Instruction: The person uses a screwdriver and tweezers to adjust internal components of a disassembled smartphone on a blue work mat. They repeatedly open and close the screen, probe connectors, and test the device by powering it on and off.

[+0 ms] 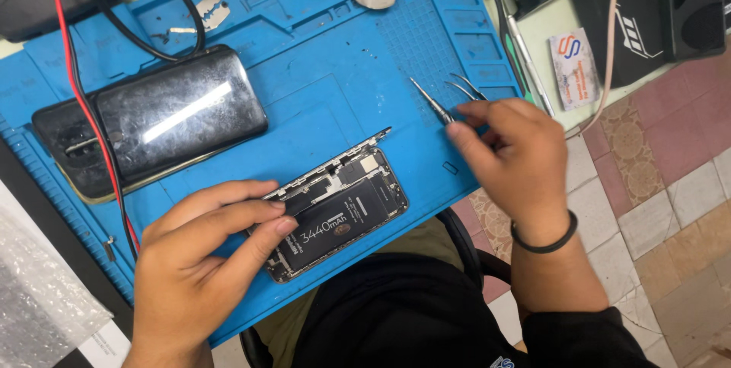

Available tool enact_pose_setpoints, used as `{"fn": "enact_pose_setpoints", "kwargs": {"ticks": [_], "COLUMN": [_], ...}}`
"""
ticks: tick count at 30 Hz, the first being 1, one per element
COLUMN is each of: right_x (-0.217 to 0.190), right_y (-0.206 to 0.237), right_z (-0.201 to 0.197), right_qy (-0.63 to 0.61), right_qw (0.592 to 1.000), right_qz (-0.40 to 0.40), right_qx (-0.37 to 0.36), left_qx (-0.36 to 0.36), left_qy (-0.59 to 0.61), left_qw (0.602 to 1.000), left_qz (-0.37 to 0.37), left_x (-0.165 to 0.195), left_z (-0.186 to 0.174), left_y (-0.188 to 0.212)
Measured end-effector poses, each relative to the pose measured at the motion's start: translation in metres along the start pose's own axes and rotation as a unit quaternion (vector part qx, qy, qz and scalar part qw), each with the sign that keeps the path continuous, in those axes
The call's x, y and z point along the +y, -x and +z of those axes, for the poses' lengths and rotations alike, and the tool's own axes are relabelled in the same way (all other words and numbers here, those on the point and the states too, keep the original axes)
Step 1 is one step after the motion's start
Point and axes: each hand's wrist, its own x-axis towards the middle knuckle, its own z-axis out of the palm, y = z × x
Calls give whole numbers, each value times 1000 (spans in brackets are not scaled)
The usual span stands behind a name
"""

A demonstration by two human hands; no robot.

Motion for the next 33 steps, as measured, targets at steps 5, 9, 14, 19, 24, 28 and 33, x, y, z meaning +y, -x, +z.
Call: {"fn": "enact_pose_setpoints", "kwargs": {"ticks": [5, 9, 14, 19, 24, 28, 33], "right_x": [32, 34, 13, -9, -26, -38, -46], "right_y": [-15, -32, -56, -94, -155, -190, -215], "right_z": [-29, -41, -40, -27, 17, 73, 119], "right_qy": [41, 8, -9, 11, 50, 120, 228], "right_qw": [997, 997, 998, 991, 935, 899, 878], "right_qz": [14, 7, -44, -134, -350, -417, -415], "right_qx": [67, 77, 34, 12, 26, 64, 70], "left_qx": [-2, -1, -7, 1, -4, -1, -1], "left_qy": [-2, -5, 17, 21, 28, 36, 53], "left_qw": [1000, 999, 998, 998, 999, 998, 997], "left_qz": [16, 37, 57, 56, 44, 47, 51], "left_x": [-1, -3, -3, 0, -1, -2, -3], "left_z": [0, -4, -8, -8, -9, -9, -10], "left_y": [2, 2, -2, -3, -2, -3, -4]}}
